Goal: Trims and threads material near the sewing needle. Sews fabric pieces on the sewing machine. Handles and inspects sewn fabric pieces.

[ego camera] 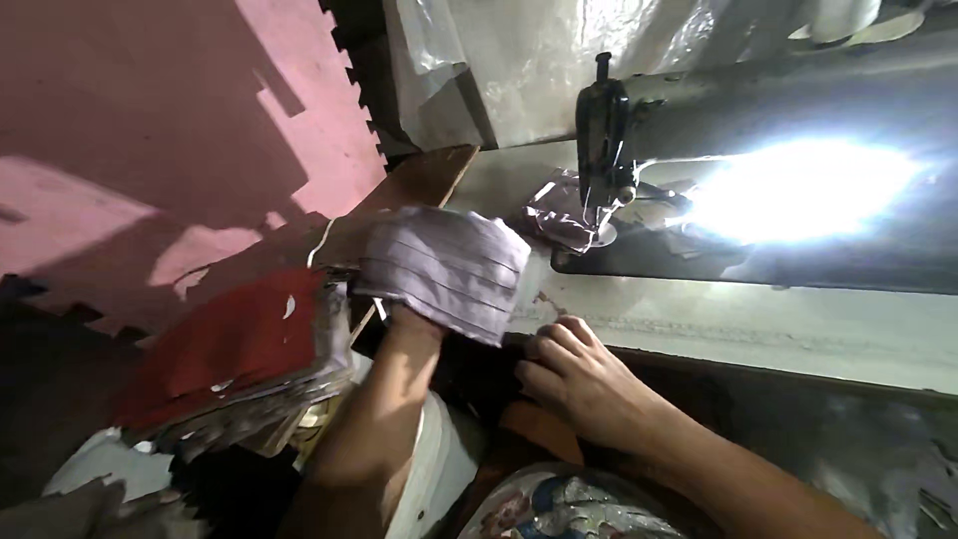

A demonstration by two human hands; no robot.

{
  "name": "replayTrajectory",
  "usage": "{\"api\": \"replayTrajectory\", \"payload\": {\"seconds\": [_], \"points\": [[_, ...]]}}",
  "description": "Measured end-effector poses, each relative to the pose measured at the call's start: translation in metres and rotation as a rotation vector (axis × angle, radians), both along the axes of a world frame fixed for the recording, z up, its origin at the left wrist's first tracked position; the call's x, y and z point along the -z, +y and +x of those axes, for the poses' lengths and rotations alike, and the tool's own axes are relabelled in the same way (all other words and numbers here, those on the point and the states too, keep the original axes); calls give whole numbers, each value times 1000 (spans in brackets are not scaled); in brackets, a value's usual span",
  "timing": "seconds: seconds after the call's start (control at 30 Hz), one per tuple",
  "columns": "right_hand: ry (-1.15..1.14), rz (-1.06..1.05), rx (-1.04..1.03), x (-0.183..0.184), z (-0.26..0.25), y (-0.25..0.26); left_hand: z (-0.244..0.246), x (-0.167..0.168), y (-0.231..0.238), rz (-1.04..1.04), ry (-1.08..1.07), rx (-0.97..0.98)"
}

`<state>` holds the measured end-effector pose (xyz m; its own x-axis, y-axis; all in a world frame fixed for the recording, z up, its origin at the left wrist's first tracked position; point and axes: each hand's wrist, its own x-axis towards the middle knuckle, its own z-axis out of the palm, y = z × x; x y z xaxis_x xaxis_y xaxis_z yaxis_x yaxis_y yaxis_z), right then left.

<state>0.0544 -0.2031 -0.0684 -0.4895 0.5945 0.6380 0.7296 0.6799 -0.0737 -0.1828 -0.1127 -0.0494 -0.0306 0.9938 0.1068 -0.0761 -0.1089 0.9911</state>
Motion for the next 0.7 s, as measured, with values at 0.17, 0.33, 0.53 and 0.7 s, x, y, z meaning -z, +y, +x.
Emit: {"api": "replayTrajectory", "payload": {"seconds": [0.17,0.33,0.53,0.7], "points": [[105,-14,177,10,31,-26,5,-48,47,-8,301,-159],[146,-41,215,22,33,-29,60,19,76,592,1327,468],[141,-101,241,27,41,-34,41,13,69,657,1279,698],[182,-98,242,23,38,-32,30,22,53,879,1162,633]]}}
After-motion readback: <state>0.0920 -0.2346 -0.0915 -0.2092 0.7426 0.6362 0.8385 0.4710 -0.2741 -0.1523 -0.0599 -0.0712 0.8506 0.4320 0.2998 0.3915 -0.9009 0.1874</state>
